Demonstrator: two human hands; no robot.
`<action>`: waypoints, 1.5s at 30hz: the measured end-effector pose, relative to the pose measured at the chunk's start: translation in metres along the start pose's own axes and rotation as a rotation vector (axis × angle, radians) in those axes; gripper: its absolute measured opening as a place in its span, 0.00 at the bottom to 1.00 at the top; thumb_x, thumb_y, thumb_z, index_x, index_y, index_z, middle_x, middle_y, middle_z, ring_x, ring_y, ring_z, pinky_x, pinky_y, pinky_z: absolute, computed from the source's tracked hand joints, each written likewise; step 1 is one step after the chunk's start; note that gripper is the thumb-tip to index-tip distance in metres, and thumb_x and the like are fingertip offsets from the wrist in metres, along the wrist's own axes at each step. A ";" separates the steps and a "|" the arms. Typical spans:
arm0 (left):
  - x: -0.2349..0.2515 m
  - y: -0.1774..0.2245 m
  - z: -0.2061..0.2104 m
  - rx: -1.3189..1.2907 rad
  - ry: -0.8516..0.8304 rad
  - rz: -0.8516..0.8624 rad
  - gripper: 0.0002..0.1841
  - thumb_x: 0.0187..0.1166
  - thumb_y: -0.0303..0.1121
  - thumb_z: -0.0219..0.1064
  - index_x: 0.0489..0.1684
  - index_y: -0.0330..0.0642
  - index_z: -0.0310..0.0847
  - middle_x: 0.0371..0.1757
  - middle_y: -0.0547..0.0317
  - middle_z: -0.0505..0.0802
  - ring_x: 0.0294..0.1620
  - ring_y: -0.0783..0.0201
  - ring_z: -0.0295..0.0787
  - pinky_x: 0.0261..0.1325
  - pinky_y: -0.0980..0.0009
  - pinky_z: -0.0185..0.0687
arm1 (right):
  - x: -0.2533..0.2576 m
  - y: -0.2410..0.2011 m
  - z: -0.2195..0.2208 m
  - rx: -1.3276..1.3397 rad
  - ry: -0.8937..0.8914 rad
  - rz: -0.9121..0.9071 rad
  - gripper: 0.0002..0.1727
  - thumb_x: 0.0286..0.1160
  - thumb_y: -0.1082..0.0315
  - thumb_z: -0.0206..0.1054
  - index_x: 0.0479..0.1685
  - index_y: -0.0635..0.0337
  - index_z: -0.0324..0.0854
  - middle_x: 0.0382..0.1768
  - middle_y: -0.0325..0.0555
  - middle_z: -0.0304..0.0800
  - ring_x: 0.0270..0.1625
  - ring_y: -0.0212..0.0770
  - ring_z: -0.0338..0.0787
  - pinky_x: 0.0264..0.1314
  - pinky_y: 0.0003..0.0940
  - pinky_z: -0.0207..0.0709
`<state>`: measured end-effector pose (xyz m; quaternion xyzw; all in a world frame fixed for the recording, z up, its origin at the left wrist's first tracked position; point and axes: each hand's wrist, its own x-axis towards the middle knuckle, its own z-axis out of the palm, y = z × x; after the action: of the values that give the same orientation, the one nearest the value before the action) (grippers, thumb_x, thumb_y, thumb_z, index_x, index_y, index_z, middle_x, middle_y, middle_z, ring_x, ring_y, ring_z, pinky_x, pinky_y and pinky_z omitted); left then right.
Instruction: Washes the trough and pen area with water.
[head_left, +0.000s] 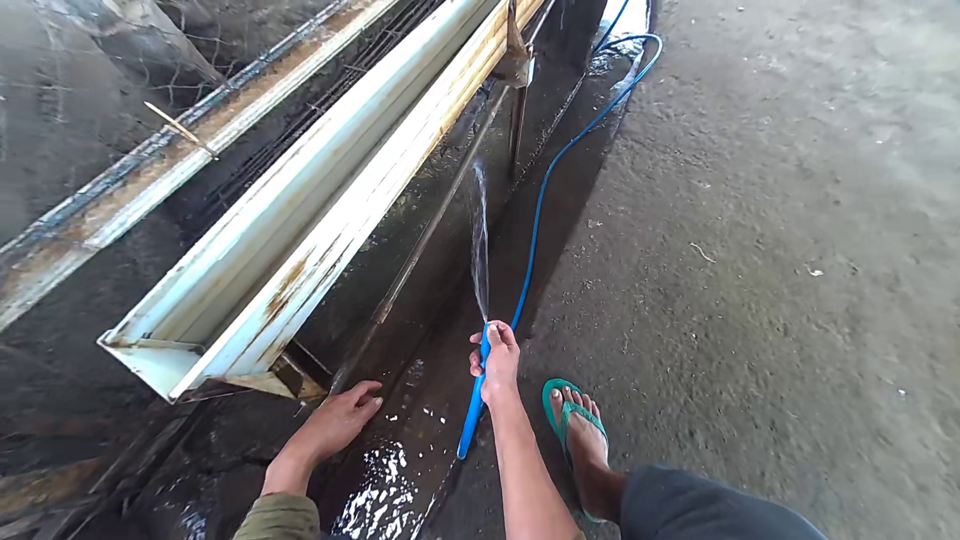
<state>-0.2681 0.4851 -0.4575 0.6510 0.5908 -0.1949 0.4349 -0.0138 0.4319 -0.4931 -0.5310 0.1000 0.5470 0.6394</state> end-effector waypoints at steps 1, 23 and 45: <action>-0.001 0.001 0.000 -0.004 0.002 0.002 0.24 0.92 0.44 0.56 0.83 0.46 0.72 0.66 0.40 0.89 0.66 0.43 0.87 0.74 0.41 0.75 | -0.001 0.000 0.000 -0.018 -0.016 0.013 0.14 0.97 0.63 0.46 0.64 0.62 0.72 0.28 0.50 0.87 0.09 0.30 0.70 0.08 0.21 0.59; -0.005 -0.002 -0.001 0.032 -0.004 -0.002 0.24 0.93 0.45 0.56 0.84 0.46 0.71 0.68 0.42 0.89 0.70 0.44 0.85 0.78 0.43 0.71 | -0.001 0.001 0.005 0.051 0.015 -0.069 0.13 0.97 0.65 0.46 0.61 0.62 0.72 0.29 0.50 0.88 0.08 0.30 0.70 0.06 0.21 0.61; -0.009 -0.001 -0.003 0.029 0.006 -0.006 0.24 0.93 0.45 0.55 0.84 0.47 0.71 0.68 0.42 0.89 0.71 0.44 0.85 0.78 0.42 0.70 | 0.003 0.010 0.002 -0.100 -0.021 0.206 0.13 0.99 0.60 0.42 0.67 0.55 0.64 0.28 0.47 0.82 0.09 0.30 0.68 0.07 0.21 0.59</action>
<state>-0.2713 0.4817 -0.4494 0.6560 0.5912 -0.2026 0.4232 -0.0219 0.4333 -0.5003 -0.5435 0.1197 0.6197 0.5534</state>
